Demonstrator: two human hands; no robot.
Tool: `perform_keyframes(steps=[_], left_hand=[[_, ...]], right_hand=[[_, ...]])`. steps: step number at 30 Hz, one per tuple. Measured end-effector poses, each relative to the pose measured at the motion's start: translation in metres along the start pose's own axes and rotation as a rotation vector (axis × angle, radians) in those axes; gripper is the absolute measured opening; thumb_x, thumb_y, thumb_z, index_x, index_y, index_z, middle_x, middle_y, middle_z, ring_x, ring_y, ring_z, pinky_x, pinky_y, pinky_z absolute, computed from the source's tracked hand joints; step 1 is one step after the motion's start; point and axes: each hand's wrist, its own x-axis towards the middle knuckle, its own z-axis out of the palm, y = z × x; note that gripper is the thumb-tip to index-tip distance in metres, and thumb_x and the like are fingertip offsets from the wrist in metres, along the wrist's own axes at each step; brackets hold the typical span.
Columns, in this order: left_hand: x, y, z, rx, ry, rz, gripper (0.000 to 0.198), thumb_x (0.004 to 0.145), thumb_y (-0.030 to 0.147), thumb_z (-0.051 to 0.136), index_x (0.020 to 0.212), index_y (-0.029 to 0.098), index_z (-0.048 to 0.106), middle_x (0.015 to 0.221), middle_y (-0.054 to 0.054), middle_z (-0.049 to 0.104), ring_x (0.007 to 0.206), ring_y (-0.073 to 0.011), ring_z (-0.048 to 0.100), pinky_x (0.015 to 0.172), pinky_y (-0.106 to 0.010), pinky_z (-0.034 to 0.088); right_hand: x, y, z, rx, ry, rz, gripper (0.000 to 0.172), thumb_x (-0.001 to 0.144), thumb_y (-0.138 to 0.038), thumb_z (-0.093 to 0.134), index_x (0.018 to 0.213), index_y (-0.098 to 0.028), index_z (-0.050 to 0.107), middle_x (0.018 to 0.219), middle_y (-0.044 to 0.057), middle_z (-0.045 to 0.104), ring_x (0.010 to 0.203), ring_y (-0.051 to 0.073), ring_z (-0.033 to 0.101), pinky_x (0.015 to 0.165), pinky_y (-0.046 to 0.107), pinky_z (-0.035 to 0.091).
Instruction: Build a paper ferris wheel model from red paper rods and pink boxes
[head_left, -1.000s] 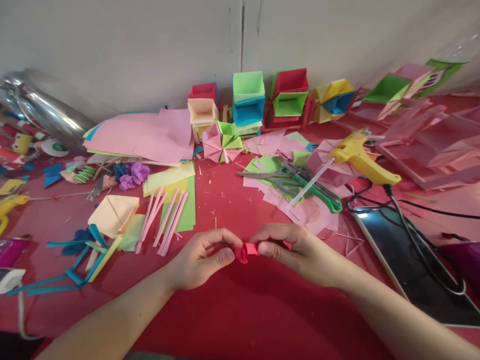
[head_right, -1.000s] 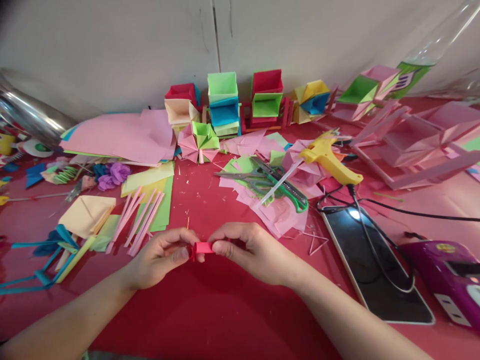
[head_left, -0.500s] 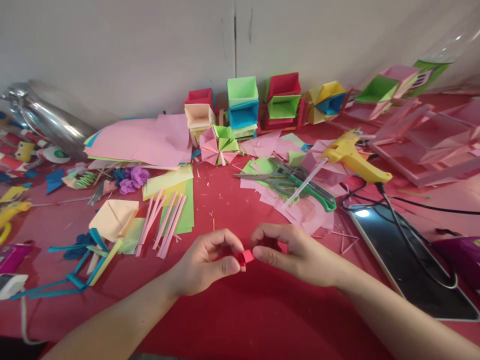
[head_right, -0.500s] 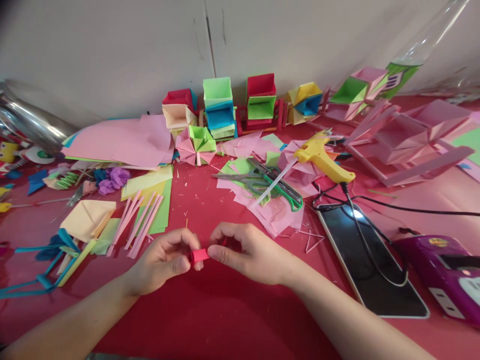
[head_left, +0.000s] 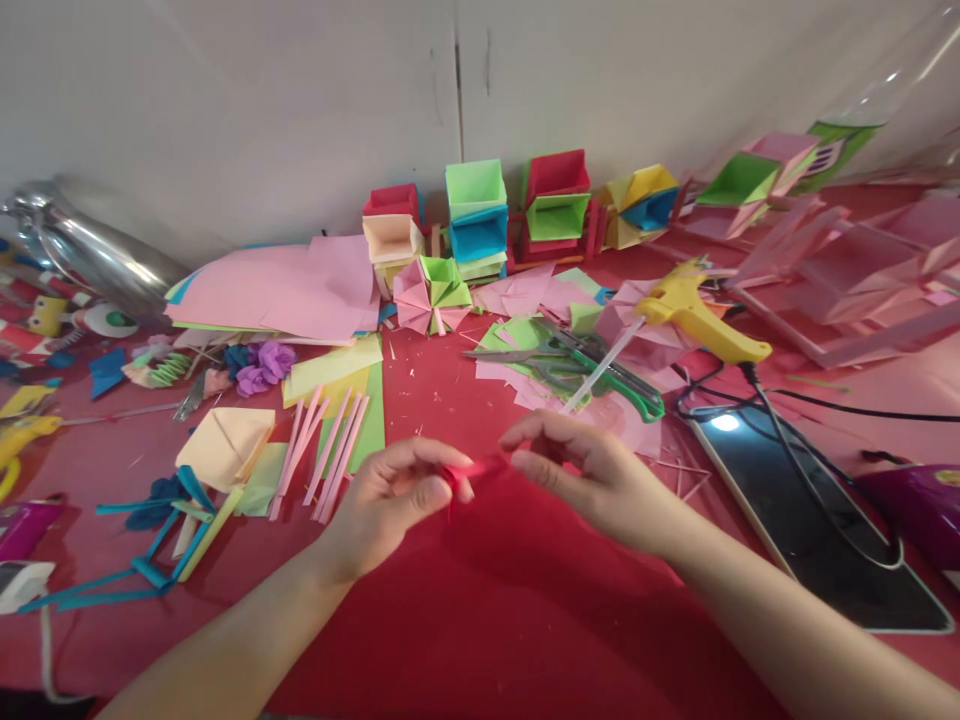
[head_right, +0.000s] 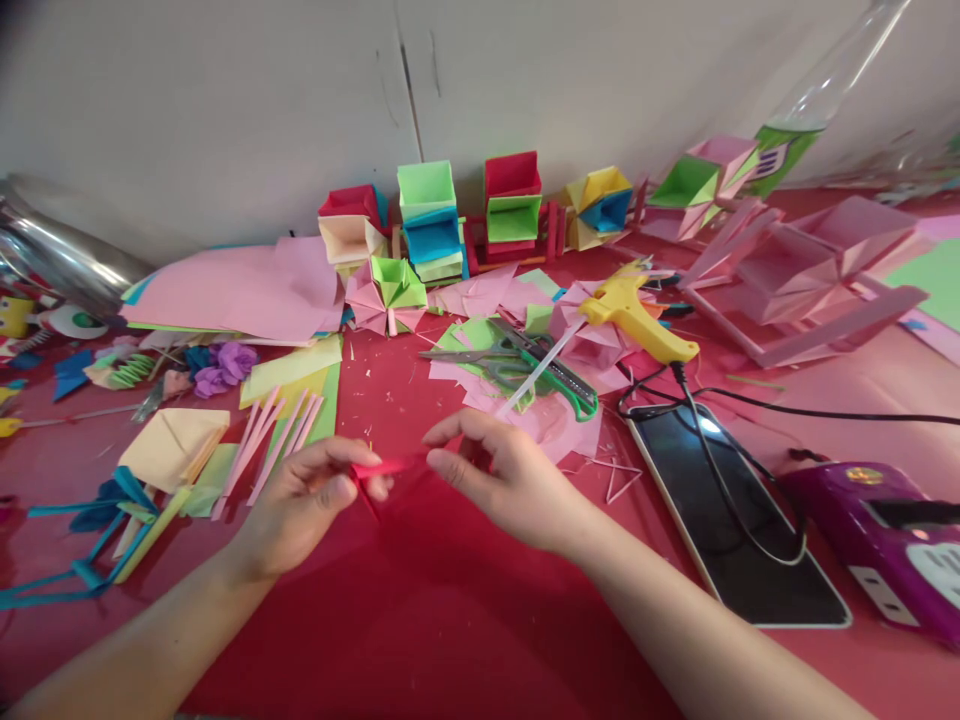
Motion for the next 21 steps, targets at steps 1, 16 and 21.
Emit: perform_keyframes(steps=[1,16,21], left_hand=[[0.003,-0.001,-0.003,-0.018,0.092,0.031,0.015,0.079,0.027,0.064,0.093,0.024,0.067,0.075,0.000,0.066,0.074,-0.0107,0.061,0.077,-0.023,0.047],[0.017,0.002,0.020,-0.212,0.433,-0.042,0.021,0.067,0.027,0.075,0.084,0.020,0.067,0.070,0.003,0.062,0.065,-0.0080,0.060,0.067,-0.025,0.057],[0.006,-0.006,0.027,-0.197,0.353,-0.060,0.018,0.067,0.028,0.075,0.082,0.020,0.068,0.071,0.002,0.062,0.066,-0.0082,0.059,0.066,-0.024,0.057]], right_hand=[[0.001,0.002,-0.002,0.007,0.057,0.014,0.023,0.085,-0.039,0.050,0.092,-0.019,0.058,0.074,0.000,0.055,0.063,0.011,0.047,0.057,0.023,0.039],[0.006,0.024,0.006,-0.345,0.121,-0.037,0.020,0.081,-0.022,0.052,0.096,-0.017,0.064,0.086,0.005,0.064,0.069,0.014,0.057,0.061,0.026,0.045],[0.006,0.028,0.012,-0.462,0.094,-0.112,0.022,0.084,-0.019,0.050,0.101,-0.016,0.064,0.092,0.008,0.064,0.081,0.017,0.059,0.071,0.029,0.046]])
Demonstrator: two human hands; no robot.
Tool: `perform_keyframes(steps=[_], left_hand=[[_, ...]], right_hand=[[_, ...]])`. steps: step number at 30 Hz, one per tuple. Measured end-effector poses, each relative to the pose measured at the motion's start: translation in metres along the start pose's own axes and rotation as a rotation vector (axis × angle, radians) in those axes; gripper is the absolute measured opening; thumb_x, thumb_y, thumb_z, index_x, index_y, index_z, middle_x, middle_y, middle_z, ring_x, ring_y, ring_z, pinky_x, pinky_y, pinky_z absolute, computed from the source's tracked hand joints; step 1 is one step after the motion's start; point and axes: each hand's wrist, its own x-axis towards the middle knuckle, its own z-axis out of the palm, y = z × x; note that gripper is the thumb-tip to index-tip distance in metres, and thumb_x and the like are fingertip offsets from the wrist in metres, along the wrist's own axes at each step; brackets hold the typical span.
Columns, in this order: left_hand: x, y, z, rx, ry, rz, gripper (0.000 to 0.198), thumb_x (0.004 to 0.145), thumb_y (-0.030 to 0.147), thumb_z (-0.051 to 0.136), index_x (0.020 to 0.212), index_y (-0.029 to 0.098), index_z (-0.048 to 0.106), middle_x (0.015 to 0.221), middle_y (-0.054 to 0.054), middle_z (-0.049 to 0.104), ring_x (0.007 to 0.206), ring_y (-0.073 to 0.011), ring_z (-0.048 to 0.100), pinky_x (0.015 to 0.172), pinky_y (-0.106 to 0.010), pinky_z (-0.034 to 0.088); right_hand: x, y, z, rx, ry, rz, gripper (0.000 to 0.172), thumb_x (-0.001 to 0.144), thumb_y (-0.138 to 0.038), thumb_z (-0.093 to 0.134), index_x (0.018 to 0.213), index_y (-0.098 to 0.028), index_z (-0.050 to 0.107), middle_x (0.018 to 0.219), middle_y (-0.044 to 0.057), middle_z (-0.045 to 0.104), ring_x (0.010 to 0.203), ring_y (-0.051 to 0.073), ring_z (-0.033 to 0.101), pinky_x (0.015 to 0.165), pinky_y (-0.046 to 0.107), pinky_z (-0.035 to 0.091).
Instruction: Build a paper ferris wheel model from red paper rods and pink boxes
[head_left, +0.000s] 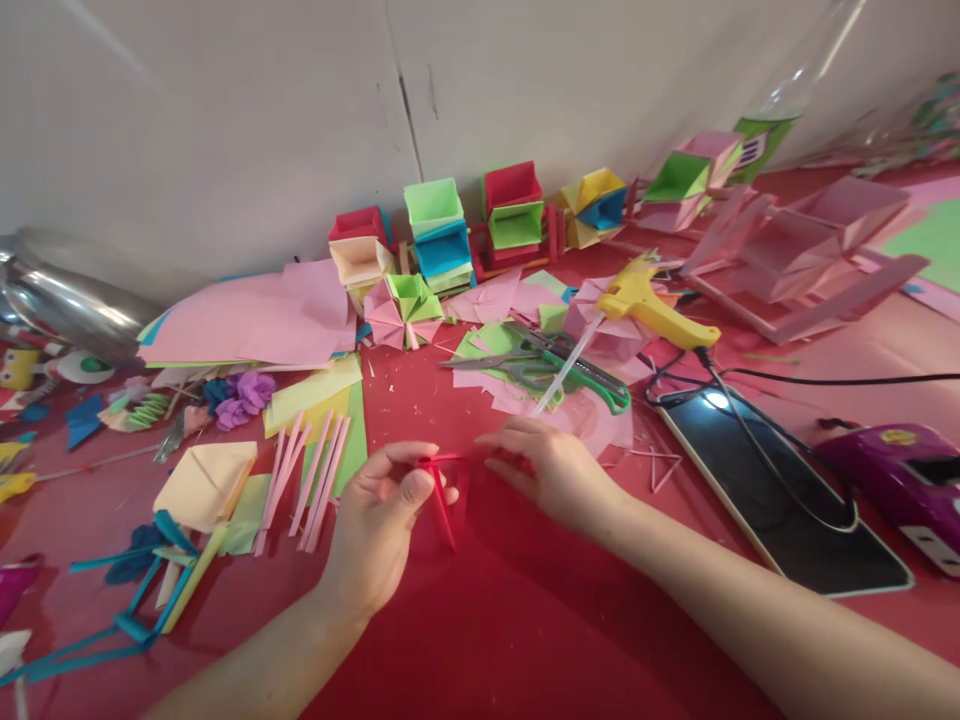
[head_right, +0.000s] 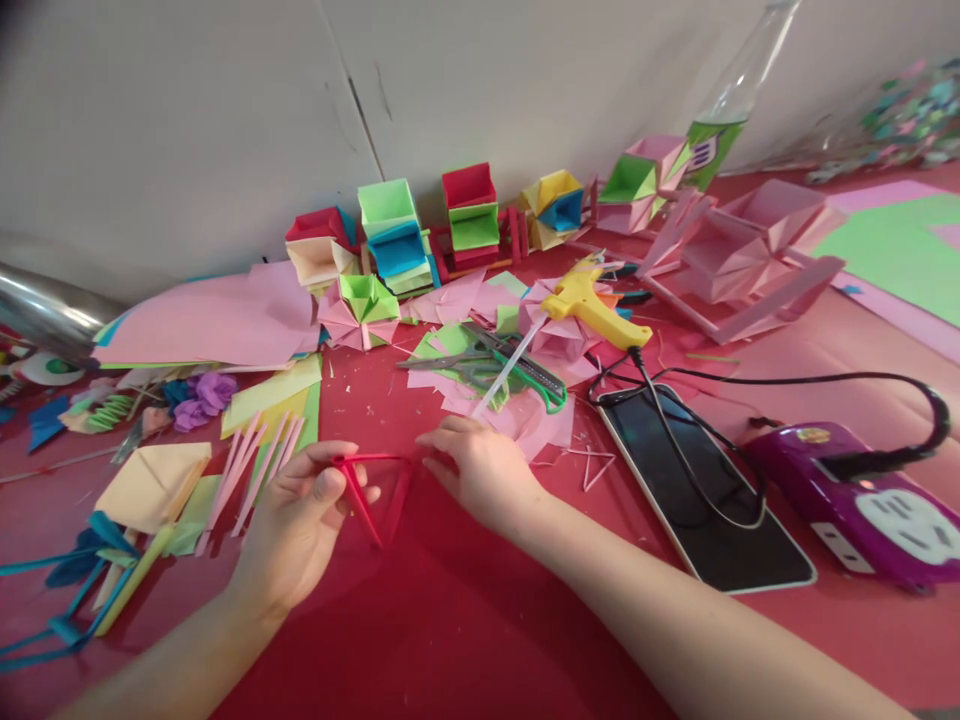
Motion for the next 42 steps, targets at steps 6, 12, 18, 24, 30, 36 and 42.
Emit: perform_keyframes(steps=[6,12,18,24,30,36,42], left_hand=[[-0.010,-0.012,-0.014,0.126,-0.155,0.076,0.015,0.075,0.023,0.069,0.089,0.023,0.066,0.079,0.002,0.055,0.073,-0.0093,0.057,0.073,-0.025,0.053],[-0.012,-0.012,-0.020,0.246,-0.225,0.168,0.014,0.076,0.024,0.067,0.090,0.024,0.064,0.081,0.001,0.051,0.074,-0.0116,0.055,0.070,-0.025,0.048],[-0.008,-0.010,-0.022,0.332,-0.207,0.222,0.013,0.075,0.026,0.068,0.087,0.023,0.064,0.080,-0.001,0.051,0.076,-0.0125,0.051,0.068,-0.023,0.043],[-0.005,-0.009,-0.021,0.357,-0.221,0.258,0.012,0.075,0.026,0.068,0.086,0.023,0.064,0.080,-0.001,0.049,0.078,-0.0130,0.050,0.068,-0.022,0.042],[-0.005,-0.008,-0.019,0.375,-0.225,0.244,0.012,0.075,0.028,0.067,0.085,0.022,0.062,0.079,-0.001,0.049,0.077,-0.0131,0.049,0.068,-0.022,0.042],[-0.002,-0.008,-0.019,0.437,-0.215,0.307,0.013,0.074,0.031,0.068,0.083,0.021,0.064,0.080,-0.002,0.048,0.078,-0.0142,0.048,0.070,-0.024,0.042],[-0.002,-0.008,-0.018,0.434,-0.267,0.331,0.015,0.075,0.030,0.068,0.087,0.023,0.064,0.100,-0.005,0.057,0.098,-0.0187,0.052,0.085,-0.030,0.042]], right_hand=[[0.004,-0.007,0.008,-0.110,-0.086,-0.095,0.019,0.084,-0.020,0.051,0.097,-0.016,0.066,0.085,0.007,0.064,0.078,0.017,0.058,0.069,0.028,0.044],[0.006,-0.008,0.013,-0.154,-0.062,-0.092,0.016,0.085,-0.022,0.050,0.089,-0.016,0.065,0.084,0.006,0.065,0.075,0.016,0.056,0.068,0.027,0.040],[0.010,-0.013,0.018,-0.308,-0.121,-0.085,0.013,0.082,-0.018,0.049,0.081,-0.015,0.061,0.080,0.005,0.061,0.071,0.015,0.053,0.066,0.027,0.036],[0.015,-0.020,0.018,-0.360,-0.138,-0.052,0.011,0.081,-0.017,0.048,0.079,-0.015,0.059,0.078,0.006,0.060,0.071,0.016,0.053,0.062,0.028,0.033],[0.017,-0.023,0.013,-0.409,-0.158,-0.040,0.013,0.082,-0.024,0.050,0.088,-0.015,0.058,0.081,0.005,0.063,0.070,0.017,0.056,0.057,0.027,0.031],[0.024,-0.029,0.006,-0.477,-0.235,-0.093,0.009,0.081,-0.022,0.053,0.081,-0.016,0.060,0.079,0.006,0.064,0.071,0.018,0.058,0.058,0.028,0.031],[0.026,-0.036,0.007,-0.534,-0.287,-0.133,0.013,0.084,-0.012,0.046,0.082,-0.014,0.059,0.080,0.008,0.064,0.069,0.018,0.058,0.059,0.030,0.031]])
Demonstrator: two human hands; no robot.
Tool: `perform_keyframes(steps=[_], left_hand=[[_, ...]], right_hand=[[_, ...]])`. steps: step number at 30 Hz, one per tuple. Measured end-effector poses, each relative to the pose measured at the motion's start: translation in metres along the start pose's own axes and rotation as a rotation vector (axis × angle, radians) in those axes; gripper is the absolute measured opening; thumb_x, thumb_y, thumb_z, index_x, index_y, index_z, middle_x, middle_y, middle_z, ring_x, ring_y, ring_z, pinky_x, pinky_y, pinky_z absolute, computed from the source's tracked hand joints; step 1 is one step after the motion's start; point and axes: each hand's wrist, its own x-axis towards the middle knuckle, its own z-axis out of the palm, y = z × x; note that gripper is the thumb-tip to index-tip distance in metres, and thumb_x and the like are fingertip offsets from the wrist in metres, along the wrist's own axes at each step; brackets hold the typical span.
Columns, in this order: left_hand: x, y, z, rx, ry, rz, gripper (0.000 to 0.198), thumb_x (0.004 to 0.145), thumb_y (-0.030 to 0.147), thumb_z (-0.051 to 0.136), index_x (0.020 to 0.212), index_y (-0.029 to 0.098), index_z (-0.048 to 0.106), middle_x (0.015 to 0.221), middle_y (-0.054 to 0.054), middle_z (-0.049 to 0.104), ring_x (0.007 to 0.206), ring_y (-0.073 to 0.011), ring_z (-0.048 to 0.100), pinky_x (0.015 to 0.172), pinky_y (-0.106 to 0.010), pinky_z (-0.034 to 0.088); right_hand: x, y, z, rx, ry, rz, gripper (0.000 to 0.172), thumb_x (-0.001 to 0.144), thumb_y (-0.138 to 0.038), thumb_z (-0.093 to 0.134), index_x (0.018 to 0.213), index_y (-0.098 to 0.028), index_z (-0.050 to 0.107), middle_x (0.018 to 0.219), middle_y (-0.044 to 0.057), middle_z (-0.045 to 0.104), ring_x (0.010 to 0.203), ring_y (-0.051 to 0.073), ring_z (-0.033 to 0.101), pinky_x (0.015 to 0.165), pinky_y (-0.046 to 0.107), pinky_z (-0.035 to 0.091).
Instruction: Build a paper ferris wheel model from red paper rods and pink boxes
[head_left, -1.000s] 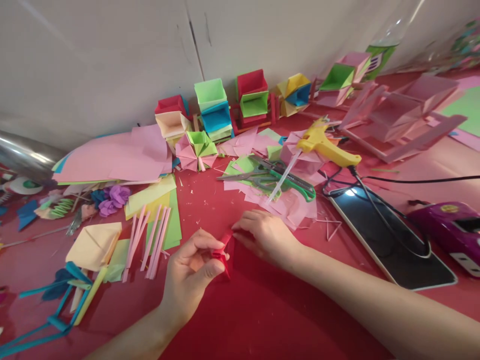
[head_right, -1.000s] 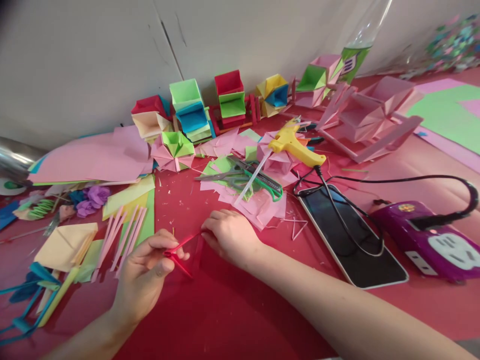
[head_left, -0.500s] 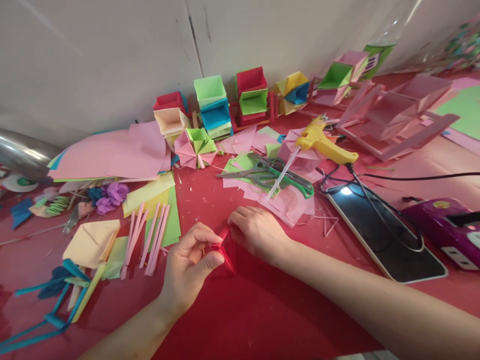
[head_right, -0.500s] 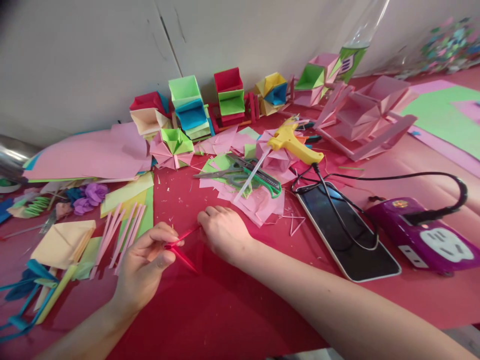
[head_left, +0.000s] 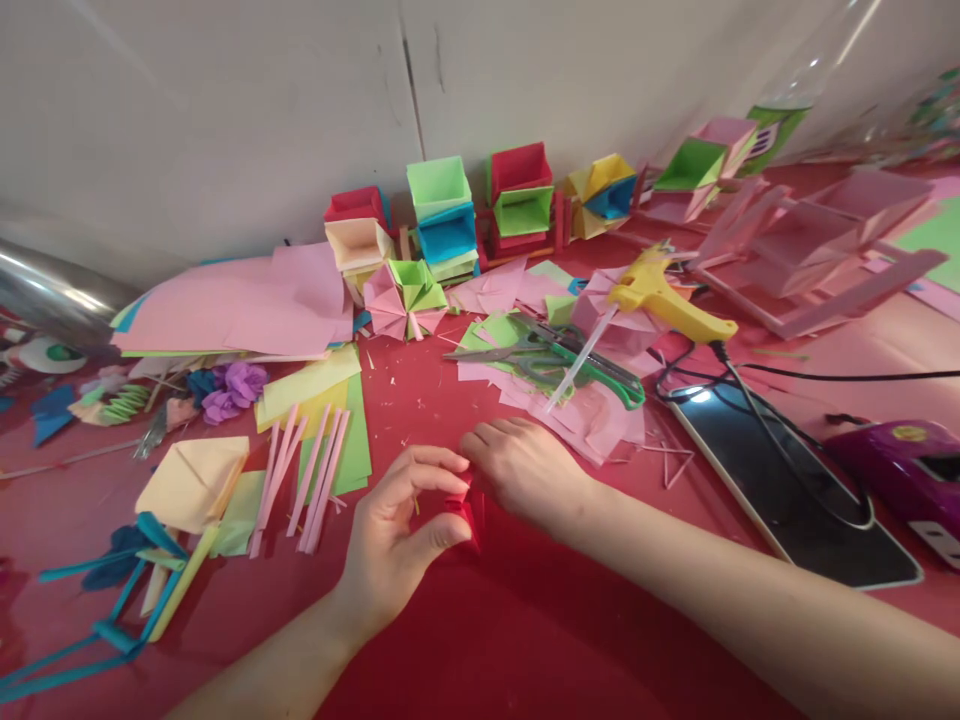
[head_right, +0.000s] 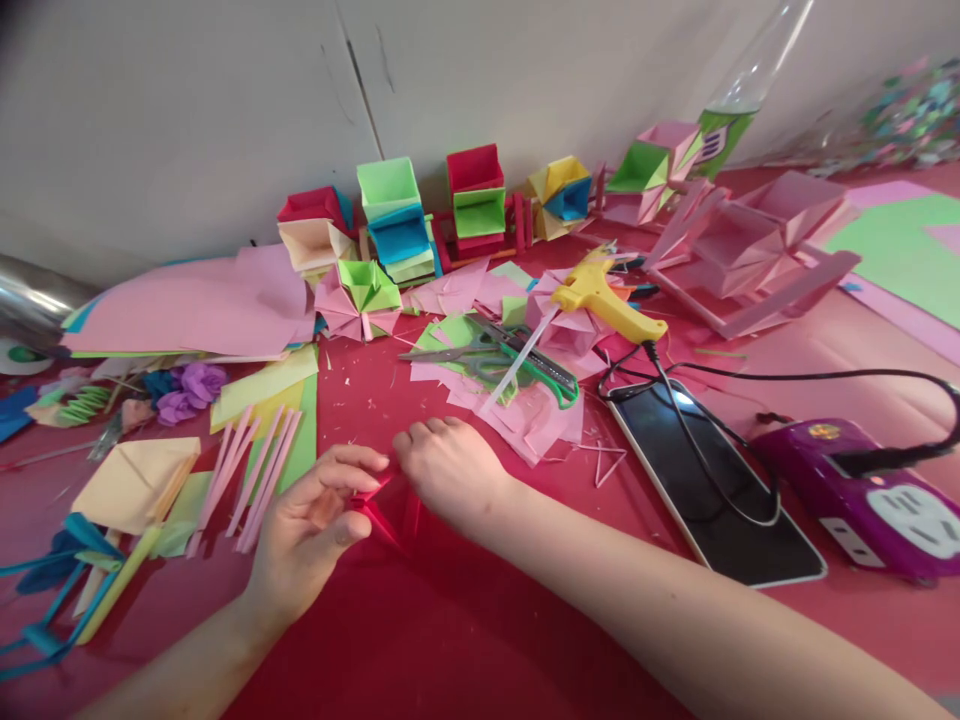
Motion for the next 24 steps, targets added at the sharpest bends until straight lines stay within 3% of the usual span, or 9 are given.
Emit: perform_keyframes(steps=[9,24], left_hand=[[0.000,0.000,0.002,-0.002,-0.046,-0.026,0.015,0.076,0.027,0.067,0.090,0.022,0.063,0.099,-0.006,0.061,0.096,-0.0196,0.056,0.086,-0.032,0.044],[-0.001,-0.003,0.000,0.003,-0.060,0.013,0.015,0.079,0.026,0.064,0.093,0.022,0.063,0.100,-0.005,0.060,0.098,-0.0181,0.055,0.087,-0.030,0.043]], right_hand=[[0.001,-0.003,-0.003,-0.051,-0.090,0.032,0.019,0.088,-0.013,0.042,0.080,-0.015,0.059,0.081,0.009,0.062,0.070,0.020,0.059,0.056,0.030,0.030],[-0.004,0.008,0.000,0.045,-0.036,0.049,0.013,0.084,-0.011,0.047,0.091,-0.012,0.058,0.089,0.009,0.063,0.077,0.018,0.059,0.064,0.028,0.038]])
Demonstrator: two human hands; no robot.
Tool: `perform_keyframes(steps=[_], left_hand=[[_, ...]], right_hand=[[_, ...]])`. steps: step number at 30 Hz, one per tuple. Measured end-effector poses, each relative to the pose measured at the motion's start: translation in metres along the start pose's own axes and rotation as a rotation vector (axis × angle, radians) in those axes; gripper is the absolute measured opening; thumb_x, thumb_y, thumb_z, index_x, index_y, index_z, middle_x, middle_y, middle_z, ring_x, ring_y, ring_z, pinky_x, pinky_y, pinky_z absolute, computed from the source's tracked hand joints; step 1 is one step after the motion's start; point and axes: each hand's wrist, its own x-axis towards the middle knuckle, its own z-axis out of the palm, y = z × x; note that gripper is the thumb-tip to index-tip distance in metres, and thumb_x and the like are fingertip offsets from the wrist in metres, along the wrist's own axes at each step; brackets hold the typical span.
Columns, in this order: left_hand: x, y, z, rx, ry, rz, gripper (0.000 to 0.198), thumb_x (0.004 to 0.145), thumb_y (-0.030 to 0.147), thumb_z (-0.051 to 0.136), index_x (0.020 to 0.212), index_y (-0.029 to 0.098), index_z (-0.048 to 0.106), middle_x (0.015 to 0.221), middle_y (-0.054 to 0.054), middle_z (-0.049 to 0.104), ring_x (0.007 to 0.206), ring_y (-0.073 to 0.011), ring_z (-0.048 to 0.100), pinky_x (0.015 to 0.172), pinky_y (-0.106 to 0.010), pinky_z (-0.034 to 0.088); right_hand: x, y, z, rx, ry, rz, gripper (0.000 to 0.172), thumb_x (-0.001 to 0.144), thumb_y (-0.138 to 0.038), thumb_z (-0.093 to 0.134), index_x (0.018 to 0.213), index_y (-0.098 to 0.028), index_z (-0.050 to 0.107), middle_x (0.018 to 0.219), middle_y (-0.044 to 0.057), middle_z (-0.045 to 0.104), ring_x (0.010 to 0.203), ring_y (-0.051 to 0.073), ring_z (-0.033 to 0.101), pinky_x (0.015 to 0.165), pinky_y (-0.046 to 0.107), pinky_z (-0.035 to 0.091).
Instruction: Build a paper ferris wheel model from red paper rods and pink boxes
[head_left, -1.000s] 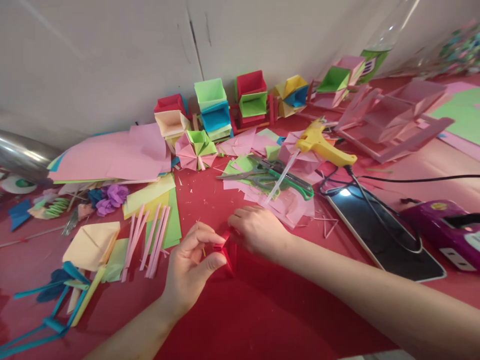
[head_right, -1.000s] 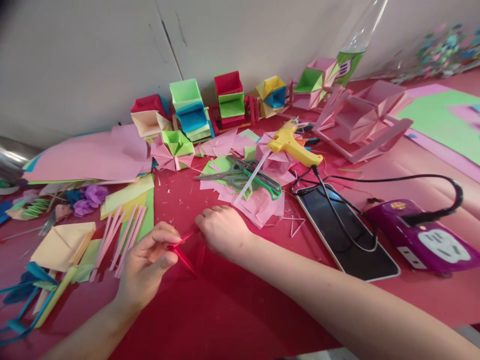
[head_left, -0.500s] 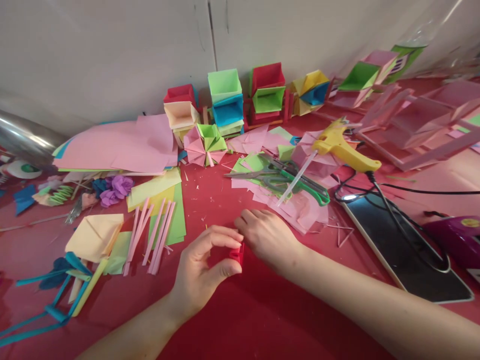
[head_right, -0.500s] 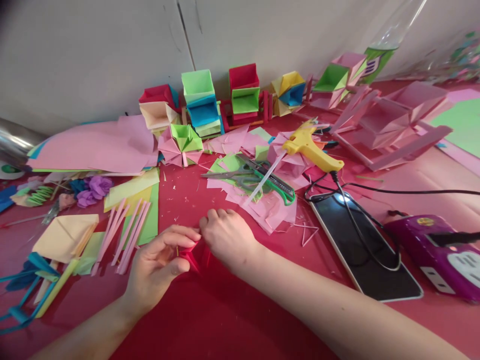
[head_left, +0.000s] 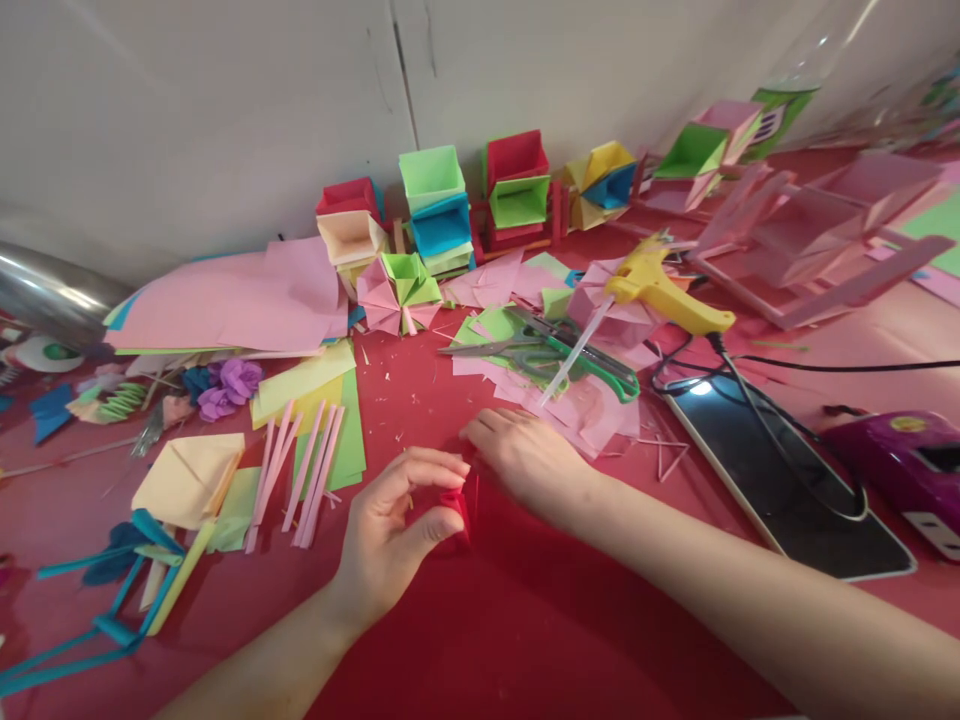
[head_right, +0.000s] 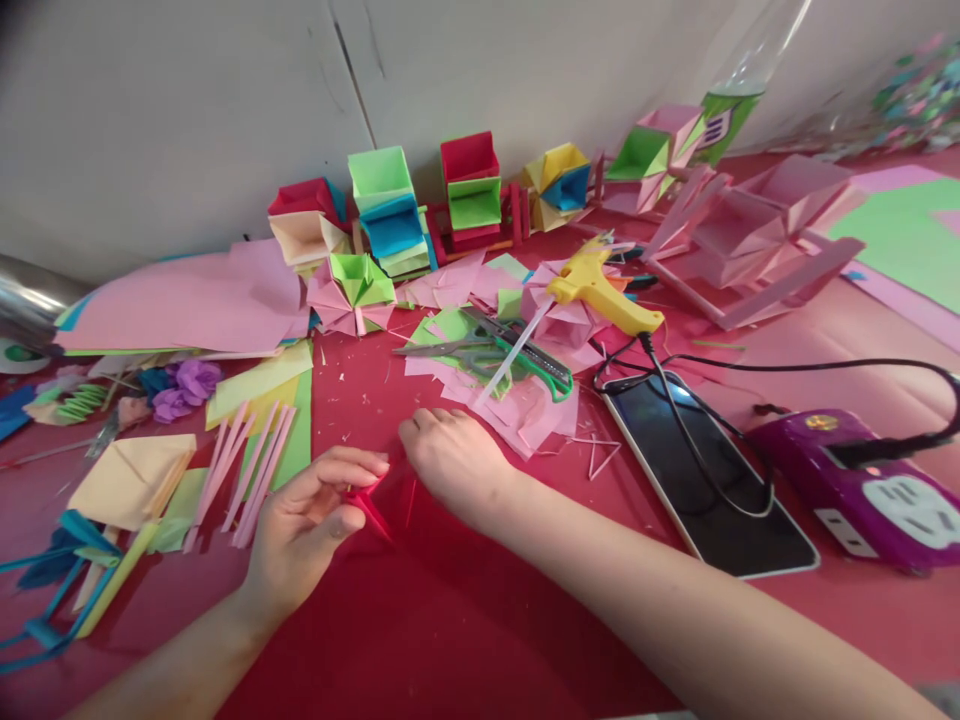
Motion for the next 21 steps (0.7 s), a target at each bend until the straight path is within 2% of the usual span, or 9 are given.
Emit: perform_keyframes(steps=[6,11,16,21], left_hand=[[0.000,0.000,0.000,0.011,0.003,0.017,0.016,0.080,0.027,0.063,0.095,0.022,0.062,0.101,-0.004,0.060,0.100,-0.0176,0.055,0.088,-0.029,0.043],[0.000,-0.001,-0.001,0.020,0.008,0.022,0.017,0.079,0.029,0.064,0.095,0.022,0.062,0.101,-0.004,0.060,0.101,-0.0172,0.055,0.088,-0.028,0.043],[-0.001,-0.001,-0.002,0.020,-0.005,0.000,0.022,0.079,0.029,0.064,0.100,0.022,0.062,0.106,-0.004,0.060,0.104,-0.0171,0.054,0.090,-0.027,0.043],[-0.001,-0.003,-0.002,0.014,-0.021,-0.010,0.027,0.079,0.029,0.064,0.105,0.023,0.061,0.110,-0.005,0.060,0.106,-0.0177,0.054,0.092,-0.026,0.042]], right_hand=[[-0.005,0.013,0.000,0.204,0.016,0.022,0.019,0.078,-0.012,0.054,0.096,-0.014,0.059,0.095,0.008,0.063,0.085,0.017,0.060,0.064,0.024,0.039],[-0.005,0.012,0.004,0.127,0.036,0.020,0.015,0.084,-0.016,0.048,0.090,-0.015,0.062,0.088,0.007,0.063,0.078,0.017,0.059,0.059,0.026,0.035],[-0.005,0.007,0.006,0.064,0.051,-0.036,0.013,0.083,-0.013,0.049,0.086,-0.013,0.062,0.085,0.007,0.063,0.075,0.017,0.056,0.063,0.029,0.034],[-0.006,0.000,0.007,-0.016,0.029,-0.078,0.012,0.084,-0.013,0.050,0.080,-0.013,0.061,0.080,0.007,0.062,0.072,0.018,0.055,0.059,0.030,0.031]])
